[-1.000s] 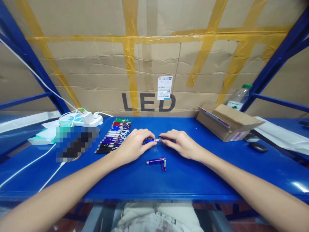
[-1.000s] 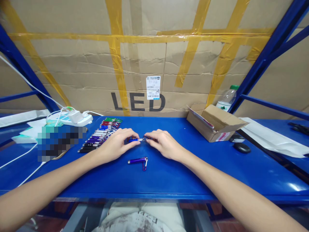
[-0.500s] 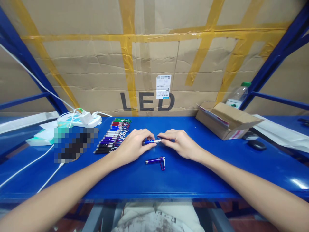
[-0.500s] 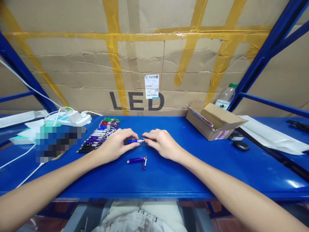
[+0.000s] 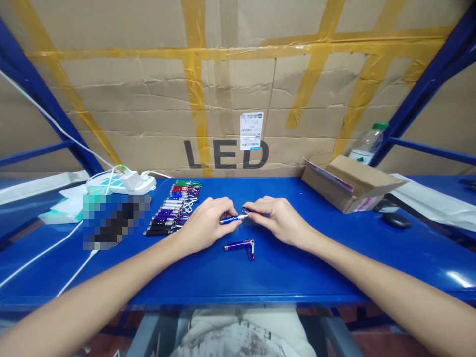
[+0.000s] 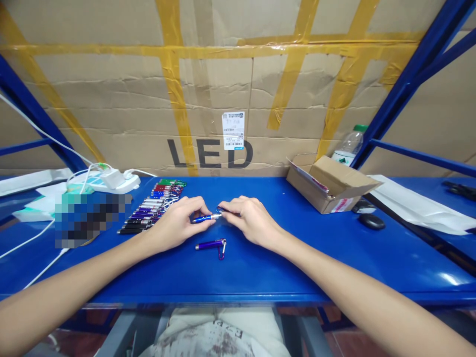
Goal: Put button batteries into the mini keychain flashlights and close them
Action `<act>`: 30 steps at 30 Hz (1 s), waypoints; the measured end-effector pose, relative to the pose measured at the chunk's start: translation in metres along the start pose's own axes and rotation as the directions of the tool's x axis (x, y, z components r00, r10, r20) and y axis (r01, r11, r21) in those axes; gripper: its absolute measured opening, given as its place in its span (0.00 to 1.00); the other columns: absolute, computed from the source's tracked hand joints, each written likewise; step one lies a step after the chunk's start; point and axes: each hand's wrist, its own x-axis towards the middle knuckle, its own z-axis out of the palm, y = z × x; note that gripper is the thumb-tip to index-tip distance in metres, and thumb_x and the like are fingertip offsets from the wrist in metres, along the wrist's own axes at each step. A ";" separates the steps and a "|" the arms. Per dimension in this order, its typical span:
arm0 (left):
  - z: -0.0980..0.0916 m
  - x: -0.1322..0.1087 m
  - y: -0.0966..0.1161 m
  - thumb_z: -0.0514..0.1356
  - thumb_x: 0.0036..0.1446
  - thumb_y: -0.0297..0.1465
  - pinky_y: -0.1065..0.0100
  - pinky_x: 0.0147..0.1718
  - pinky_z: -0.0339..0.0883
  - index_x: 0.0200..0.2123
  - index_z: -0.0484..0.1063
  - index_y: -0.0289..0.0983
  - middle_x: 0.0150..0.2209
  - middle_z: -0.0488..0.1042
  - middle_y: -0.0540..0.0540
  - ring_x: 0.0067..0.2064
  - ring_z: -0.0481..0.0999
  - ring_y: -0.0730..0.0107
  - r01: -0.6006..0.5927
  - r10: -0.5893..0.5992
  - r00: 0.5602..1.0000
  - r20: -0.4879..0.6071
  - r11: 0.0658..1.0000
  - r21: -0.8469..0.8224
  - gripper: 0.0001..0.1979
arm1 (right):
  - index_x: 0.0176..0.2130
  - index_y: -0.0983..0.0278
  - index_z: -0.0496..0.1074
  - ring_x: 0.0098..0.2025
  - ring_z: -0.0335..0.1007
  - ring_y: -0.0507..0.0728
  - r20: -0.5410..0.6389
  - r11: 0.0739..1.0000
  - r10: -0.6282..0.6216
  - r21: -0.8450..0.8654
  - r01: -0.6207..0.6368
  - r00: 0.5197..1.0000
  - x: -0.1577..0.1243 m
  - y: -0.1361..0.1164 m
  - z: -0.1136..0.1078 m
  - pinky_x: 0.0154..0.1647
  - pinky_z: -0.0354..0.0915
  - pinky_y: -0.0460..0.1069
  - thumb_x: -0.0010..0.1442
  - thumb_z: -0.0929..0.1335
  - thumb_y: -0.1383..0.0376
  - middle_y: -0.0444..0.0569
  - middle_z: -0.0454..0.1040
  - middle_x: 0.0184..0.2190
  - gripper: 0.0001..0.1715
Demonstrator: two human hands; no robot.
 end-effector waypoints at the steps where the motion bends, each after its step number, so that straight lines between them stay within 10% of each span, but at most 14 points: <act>1: 0.000 0.000 0.000 0.65 0.69 0.36 0.63 0.41 0.62 0.38 0.73 0.40 0.36 0.77 0.50 0.38 0.75 0.64 -0.001 0.001 1.000 -0.003 1.000 0.001 0.08 | 0.58 0.58 0.81 0.46 0.79 0.63 -0.002 1.000 -0.003 -0.018 0.003 1.000 0.000 0.000 0.000 0.49 0.71 0.57 0.77 0.65 0.60 0.53 0.86 0.46 0.19; 30: 0.008 -0.001 0.010 0.63 0.69 0.36 0.65 0.34 0.60 0.35 0.65 0.40 0.33 0.72 0.51 0.33 0.67 0.67 0.093 -0.116 0.989 -0.090 0.968 -0.232 0.12 | 0.54 0.59 0.81 0.40 0.76 0.62 -0.208 0.997 0.013 -0.072 -0.029 0.978 -0.005 -0.013 0.009 0.44 0.69 0.56 0.77 0.65 0.59 0.52 0.85 0.40 0.17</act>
